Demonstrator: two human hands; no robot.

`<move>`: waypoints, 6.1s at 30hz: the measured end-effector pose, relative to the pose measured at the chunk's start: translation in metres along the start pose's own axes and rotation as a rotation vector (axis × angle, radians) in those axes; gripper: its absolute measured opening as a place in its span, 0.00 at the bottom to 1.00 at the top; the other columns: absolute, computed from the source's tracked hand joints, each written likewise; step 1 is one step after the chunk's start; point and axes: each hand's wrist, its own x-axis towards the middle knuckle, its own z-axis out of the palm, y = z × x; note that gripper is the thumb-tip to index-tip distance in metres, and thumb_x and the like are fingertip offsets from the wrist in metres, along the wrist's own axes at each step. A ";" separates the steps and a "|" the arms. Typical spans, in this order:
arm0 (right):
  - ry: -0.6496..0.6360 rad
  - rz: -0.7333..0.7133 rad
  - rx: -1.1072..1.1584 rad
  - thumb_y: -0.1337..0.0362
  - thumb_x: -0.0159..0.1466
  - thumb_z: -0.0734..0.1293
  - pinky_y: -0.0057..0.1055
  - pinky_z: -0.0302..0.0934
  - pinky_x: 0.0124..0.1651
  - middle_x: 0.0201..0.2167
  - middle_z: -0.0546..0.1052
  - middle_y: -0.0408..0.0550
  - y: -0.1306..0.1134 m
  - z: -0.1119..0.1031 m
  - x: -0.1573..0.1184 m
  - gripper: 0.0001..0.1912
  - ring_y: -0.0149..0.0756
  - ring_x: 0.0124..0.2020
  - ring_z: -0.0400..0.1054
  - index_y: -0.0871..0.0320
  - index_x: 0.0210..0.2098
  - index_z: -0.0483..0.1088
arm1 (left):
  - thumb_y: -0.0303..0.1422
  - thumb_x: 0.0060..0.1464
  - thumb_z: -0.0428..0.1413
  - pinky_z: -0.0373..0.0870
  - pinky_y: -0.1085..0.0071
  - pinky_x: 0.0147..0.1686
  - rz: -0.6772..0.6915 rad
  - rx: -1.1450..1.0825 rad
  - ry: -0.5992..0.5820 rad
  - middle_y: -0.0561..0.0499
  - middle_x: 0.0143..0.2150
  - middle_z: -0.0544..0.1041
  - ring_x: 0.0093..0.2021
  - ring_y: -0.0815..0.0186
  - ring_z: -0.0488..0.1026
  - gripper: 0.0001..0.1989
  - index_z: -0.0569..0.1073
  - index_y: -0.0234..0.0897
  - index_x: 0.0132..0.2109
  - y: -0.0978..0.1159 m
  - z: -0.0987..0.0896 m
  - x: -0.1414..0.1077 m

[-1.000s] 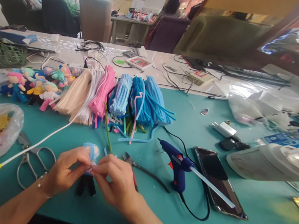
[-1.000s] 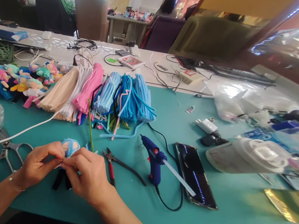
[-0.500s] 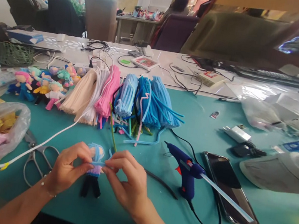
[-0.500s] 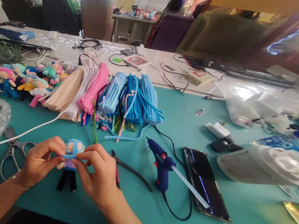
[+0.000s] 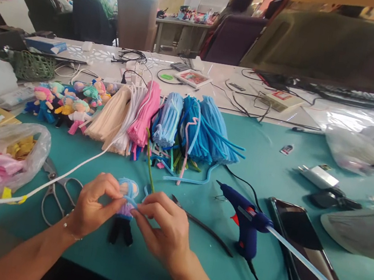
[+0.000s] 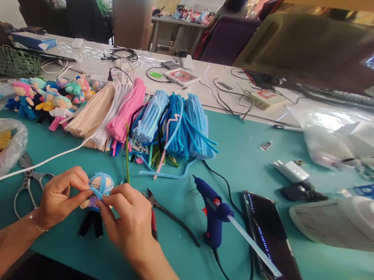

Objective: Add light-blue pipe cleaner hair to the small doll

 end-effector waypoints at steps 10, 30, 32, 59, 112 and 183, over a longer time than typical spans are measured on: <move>0.047 0.000 -0.004 0.66 0.68 0.67 0.26 0.63 0.26 0.28 0.76 0.46 0.001 -0.002 0.002 0.08 0.30 0.24 0.68 0.57 0.31 0.71 | 0.28 0.57 0.63 0.72 0.71 0.32 0.043 0.018 -0.045 0.52 0.31 0.78 0.32 0.66 0.75 0.04 0.76 0.40 0.37 -0.002 -0.001 0.000; 0.048 -0.184 -0.032 0.70 0.71 0.63 0.28 0.63 0.28 0.28 0.78 0.46 0.002 -0.002 0.002 0.09 0.32 0.25 0.70 0.57 0.35 0.72 | 0.26 0.57 0.61 0.71 0.71 0.31 0.113 0.080 -0.011 0.54 0.28 0.76 0.29 0.68 0.75 0.06 0.74 0.40 0.33 0.001 -0.001 0.004; 0.026 -0.186 -0.027 0.70 0.71 0.62 0.28 0.63 0.28 0.28 0.78 0.47 0.002 -0.003 0.003 0.09 0.32 0.26 0.71 0.58 0.35 0.72 | 0.26 0.57 0.61 0.71 0.71 0.31 0.119 0.090 -0.012 0.55 0.28 0.76 0.30 0.68 0.75 0.07 0.74 0.40 0.32 0.001 -0.001 0.004; 0.063 -0.065 -0.028 0.72 0.65 0.65 0.27 0.64 0.27 0.27 0.77 0.45 0.000 -0.002 0.003 0.07 0.32 0.25 0.71 0.56 0.32 0.71 | 0.28 0.59 0.60 0.74 0.68 0.36 0.046 0.119 -0.003 0.51 0.33 0.79 0.32 0.66 0.76 0.03 0.78 0.41 0.39 -0.003 0.000 0.001; 0.117 -0.176 -0.096 0.76 0.60 0.65 0.38 0.73 0.42 0.26 0.77 0.40 -0.002 -0.016 0.009 0.12 0.31 0.23 0.69 0.51 0.33 0.64 | 0.24 0.51 0.62 0.77 0.56 0.48 0.066 -0.092 -0.217 0.43 0.50 0.65 0.52 0.54 0.69 0.28 0.67 0.45 0.58 -0.007 -0.010 -0.002; 0.054 -0.216 -0.205 0.68 0.70 0.63 0.38 0.63 0.56 0.27 0.74 0.41 -0.006 0.001 0.003 0.14 0.31 0.27 0.66 0.55 0.28 0.72 | 0.40 0.56 0.63 0.74 0.65 0.42 -0.210 -0.351 -0.189 0.44 0.49 0.72 0.48 0.58 0.74 0.14 0.75 0.44 0.49 -0.010 -0.008 -0.001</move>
